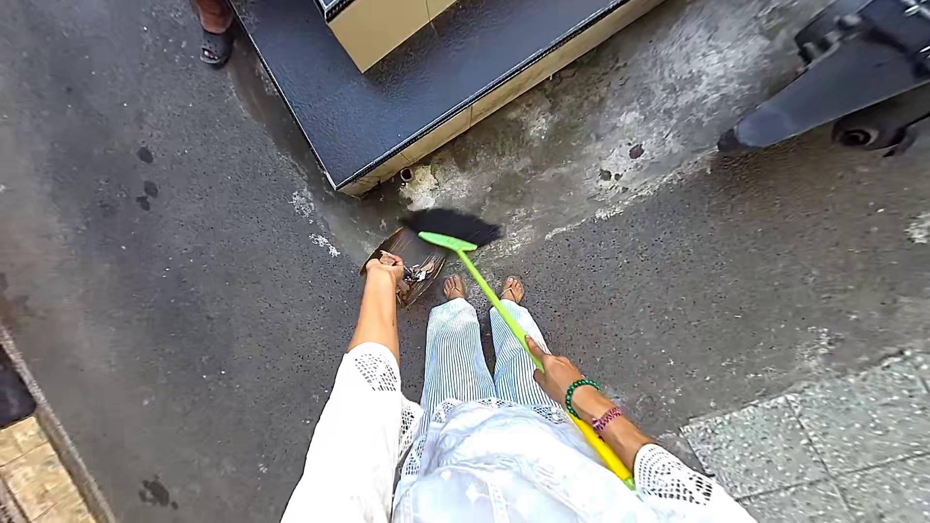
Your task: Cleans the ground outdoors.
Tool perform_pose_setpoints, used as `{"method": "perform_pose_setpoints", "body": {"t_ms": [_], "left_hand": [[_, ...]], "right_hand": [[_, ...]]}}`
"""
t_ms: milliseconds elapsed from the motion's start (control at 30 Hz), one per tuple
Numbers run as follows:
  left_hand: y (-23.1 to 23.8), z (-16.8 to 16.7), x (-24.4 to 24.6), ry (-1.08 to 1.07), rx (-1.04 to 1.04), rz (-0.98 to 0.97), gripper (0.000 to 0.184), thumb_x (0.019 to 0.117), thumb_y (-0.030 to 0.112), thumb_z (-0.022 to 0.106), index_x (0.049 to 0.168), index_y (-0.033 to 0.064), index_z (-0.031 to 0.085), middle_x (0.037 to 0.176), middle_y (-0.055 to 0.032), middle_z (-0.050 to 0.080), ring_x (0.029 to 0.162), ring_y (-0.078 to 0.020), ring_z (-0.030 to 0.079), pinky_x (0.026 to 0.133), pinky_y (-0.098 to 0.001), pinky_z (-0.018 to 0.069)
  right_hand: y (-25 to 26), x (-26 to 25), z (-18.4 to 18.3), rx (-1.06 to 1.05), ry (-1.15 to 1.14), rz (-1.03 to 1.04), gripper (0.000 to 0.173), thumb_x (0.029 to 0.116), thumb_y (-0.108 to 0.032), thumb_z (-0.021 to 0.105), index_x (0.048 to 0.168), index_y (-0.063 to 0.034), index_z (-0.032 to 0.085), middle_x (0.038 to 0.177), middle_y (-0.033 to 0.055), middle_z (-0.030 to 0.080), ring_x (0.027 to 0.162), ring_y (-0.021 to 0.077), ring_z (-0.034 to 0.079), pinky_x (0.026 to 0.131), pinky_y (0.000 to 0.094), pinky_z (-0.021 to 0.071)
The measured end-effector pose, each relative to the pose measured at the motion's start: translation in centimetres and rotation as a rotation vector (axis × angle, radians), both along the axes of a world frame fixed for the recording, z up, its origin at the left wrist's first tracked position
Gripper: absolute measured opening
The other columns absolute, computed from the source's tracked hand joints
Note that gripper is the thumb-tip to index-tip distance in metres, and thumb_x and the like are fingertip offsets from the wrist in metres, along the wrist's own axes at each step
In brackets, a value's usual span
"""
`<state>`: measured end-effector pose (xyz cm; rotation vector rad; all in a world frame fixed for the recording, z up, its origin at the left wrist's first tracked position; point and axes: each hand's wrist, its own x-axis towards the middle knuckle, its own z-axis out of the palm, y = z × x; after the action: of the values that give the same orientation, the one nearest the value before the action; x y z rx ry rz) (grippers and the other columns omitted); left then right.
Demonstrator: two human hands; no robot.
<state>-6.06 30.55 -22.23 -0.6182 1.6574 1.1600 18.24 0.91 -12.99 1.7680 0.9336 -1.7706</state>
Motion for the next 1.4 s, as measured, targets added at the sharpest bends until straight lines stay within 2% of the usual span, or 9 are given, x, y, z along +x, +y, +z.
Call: {"method": "perform_pose_setpoints", "body": {"t_ms": [100, 267, 433, 567, 733, 933, 1067, 1267, 1400], "left_hand": [[0.8, 0.4, 0.7, -0.007, 0.018, -0.009, 0.034, 0.1081, 0.046, 0.028, 0.095, 0.0178, 0.042, 0.074, 0.0014, 0.043, 0.055, -0.0068, 0.044, 0.050, -0.0188, 0.0409], [0.7, 0.1, -0.1, -0.035, -0.020, -0.021, 0.035, 0.1074, 0.047, 0.030, 0.096, 0.0174, 0.044, 0.075, 0.0003, 0.045, 0.056, -0.0076, 0.046, 0.050, -0.0188, 0.0417], [-0.1, -0.3, -1.2, -0.045, -0.042, -0.044, 0.034, 0.1077, 0.045, 0.031, 0.097, 0.0165, 0.045, 0.075, 0.0000, 0.044, 0.055, -0.0073, 0.046, 0.048, -0.0186, 0.0412], [-0.1, -0.7, -2.1, -0.067, -0.067, -0.078, 0.036, 0.1069, 0.047, 0.031, 0.092, 0.0170, 0.044, 0.068, 0.0006, 0.043, 0.050, -0.0080, 0.044, 0.045, -0.0201, 0.0404], [-2.0, -0.2, -5.0, -0.122, -0.034, -0.109, 0.035, 0.1070, 0.047, 0.030, 0.096, 0.0167, 0.044, 0.071, 0.0007, 0.045, 0.050, -0.0069, 0.046, 0.046, -0.0188, 0.0432], [-9.7, 0.0, -13.4, -0.283, 0.014, -0.024, 0.037, 0.1058, 0.035, 0.029, 0.078, 0.0154, 0.043, 0.053, 0.0025, 0.042, 0.039, -0.0075, 0.043, 0.037, -0.0189, 0.0391], [-14.7, 1.5, -18.5, -0.357, 0.043, -0.007, 0.035, 0.1069, 0.030, 0.032, 0.085, 0.0097, 0.049, 0.055, -0.0004, 0.050, 0.040, -0.0081, 0.050, 0.037, -0.0182, 0.0445], [-18.1, 4.1, -22.2, -0.283, 0.000, -0.091, 0.032, 0.1071, 0.027, 0.034, 0.086, 0.0093, 0.051, 0.059, -0.0018, 0.053, 0.043, -0.0088, 0.053, 0.040, -0.0181, 0.0464], [-18.0, 4.1, -22.7, -0.250, -0.044, -0.196, 0.033, 0.1076, 0.026, 0.031, 0.085, 0.0103, 0.049, 0.057, -0.0004, 0.050, 0.042, -0.0077, 0.050, 0.039, -0.0173, 0.0445]], "right_hand": [[-1.6, 0.7, 4.2, 0.057, 0.076, -0.027, 0.077, 0.1024, -0.019, 0.057, 0.167, -0.0294, 0.016, 0.119, 0.0268, 0.069, 0.110, 0.0446, 0.067, 0.099, 0.0593, 0.0507], [-2.2, 3.3, 10.0, 0.137, -0.064, -0.132, 0.082, 0.1020, -0.018, 0.058, 0.168, -0.0262, 0.010, 0.107, 0.0288, 0.070, 0.095, 0.0456, 0.070, 0.088, 0.0623, 0.0538], [2.4, 3.0, 3.9, 0.128, -0.201, -0.135, 0.084, 0.1017, -0.012, 0.056, 0.167, -0.0197, 0.004, 0.119, 0.0331, 0.066, 0.108, 0.0486, 0.066, 0.095, 0.0605, 0.0515], [2.8, -5.1, -2.6, 0.010, -0.098, -0.049, 0.087, 0.1017, -0.010, 0.052, 0.167, -0.0181, -0.005, 0.131, 0.0343, 0.059, 0.121, 0.0482, 0.061, 0.102, 0.0602, 0.0490], [-0.5, -8.9, -0.1, 0.058, 0.152, -0.136, 0.082, 0.1024, -0.015, 0.057, 0.168, -0.0230, 0.009, 0.128, 0.0293, 0.064, 0.116, 0.0454, 0.065, 0.103, 0.0599, 0.0484], [-6.9, -2.5, 9.4, 0.141, 0.085, -0.313, 0.079, 0.1012, -0.017, 0.059, 0.167, -0.0307, 0.016, 0.115, 0.0265, 0.068, 0.089, 0.0402, 0.070, 0.084, 0.0603, 0.0556], [-8.7, 3.1, 11.4, 0.238, -0.150, -0.380, 0.077, 0.1027, -0.017, 0.059, 0.167, -0.0265, 0.017, 0.098, 0.0256, 0.067, 0.062, 0.0337, 0.064, 0.061, 0.0546, 0.0554], [-6.7, 9.4, 4.3, 0.271, -0.449, -0.331, 0.076, 0.1032, -0.013, 0.058, 0.166, -0.0127, 0.016, 0.122, 0.0397, 0.062, 0.110, 0.0566, 0.062, 0.095, 0.0676, 0.0474], [-6.7, 7.1, -1.9, 0.216, -0.473, -0.377, 0.081, 0.1020, -0.014, 0.059, 0.166, -0.0091, 0.009, 0.120, 0.0378, 0.063, 0.111, 0.0524, 0.064, 0.095, 0.0642, 0.0496]]}}
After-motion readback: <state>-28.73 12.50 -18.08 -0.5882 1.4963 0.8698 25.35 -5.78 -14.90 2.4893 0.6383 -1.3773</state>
